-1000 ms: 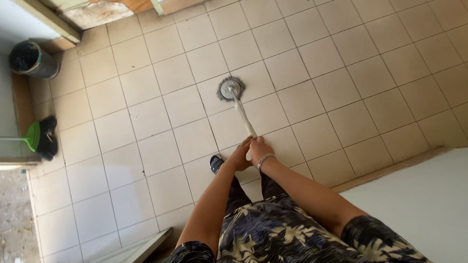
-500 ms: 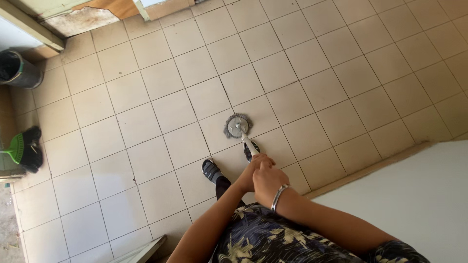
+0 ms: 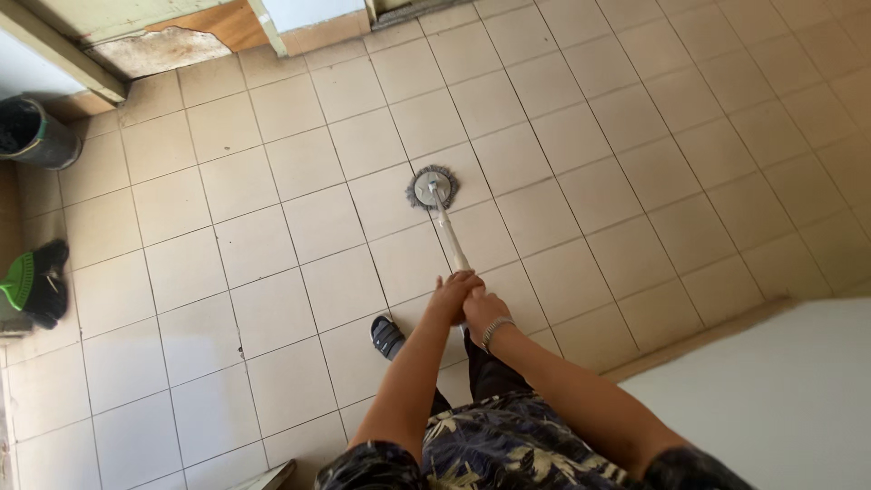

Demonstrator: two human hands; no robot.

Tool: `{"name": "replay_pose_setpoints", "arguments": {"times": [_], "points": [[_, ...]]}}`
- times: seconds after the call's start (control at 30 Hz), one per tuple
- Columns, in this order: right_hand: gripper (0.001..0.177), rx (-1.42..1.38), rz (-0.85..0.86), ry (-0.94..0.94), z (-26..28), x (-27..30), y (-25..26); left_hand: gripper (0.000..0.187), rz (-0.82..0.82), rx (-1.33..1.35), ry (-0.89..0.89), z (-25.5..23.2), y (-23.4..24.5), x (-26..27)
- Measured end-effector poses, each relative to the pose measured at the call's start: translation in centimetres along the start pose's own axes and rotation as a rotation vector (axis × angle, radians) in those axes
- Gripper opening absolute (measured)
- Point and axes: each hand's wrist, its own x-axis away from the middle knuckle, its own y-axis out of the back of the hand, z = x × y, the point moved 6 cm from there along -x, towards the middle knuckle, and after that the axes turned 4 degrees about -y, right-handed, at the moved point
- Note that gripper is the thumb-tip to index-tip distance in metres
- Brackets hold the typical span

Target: The person cleans the tiled floor using a mop, moving the mop head in a circular motion across the surface and stepping around the room.

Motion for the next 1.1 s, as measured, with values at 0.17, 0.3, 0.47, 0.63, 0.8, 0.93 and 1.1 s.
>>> {"name": "replay_pose_setpoints", "arguments": {"times": [0.17, 0.3, 0.47, 0.63, 0.8, 0.93, 1.1], "points": [[0.053, -0.071, -0.104, 0.163, -1.2, 6.5, 2.4, 0.052, -0.065, -0.076, -0.023, -6.1, 3.4, 7.3], [0.051, -0.169, -0.107, 0.323, -1.7, 12.3, 1.5, 0.055, -0.153, -0.053, -0.038, -8.6, 2.3, 13.3], [0.060, -0.260, -0.153, 0.392, 1.0, 7.4, -3.3, 0.067, -0.243, 0.105, 0.056, -1.8, -1.5, 12.3], [0.072, -0.156, 0.009, 0.285, 7.3, -0.5, -6.4, 0.058, -0.101, -0.140, 0.254, 6.2, 0.2, 10.0], [0.071, -0.003, 0.064, 0.315, 9.4, 2.8, -0.1, 0.049, -0.143, -0.117, 0.203, 3.0, 5.8, 13.9], [0.047, 0.012, 0.164, 0.249, 7.6, 9.2, 5.0, 0.046, -0.266, -0.006, 0.161, -1.9, 7.6, 17.3], [0.054, -0.066, 0.026, 0.416, 9.9, 10.2, 3.2, 0.041, -0.447, 0.048, 0.252, -1.4, 5.5, 20.9]]}}
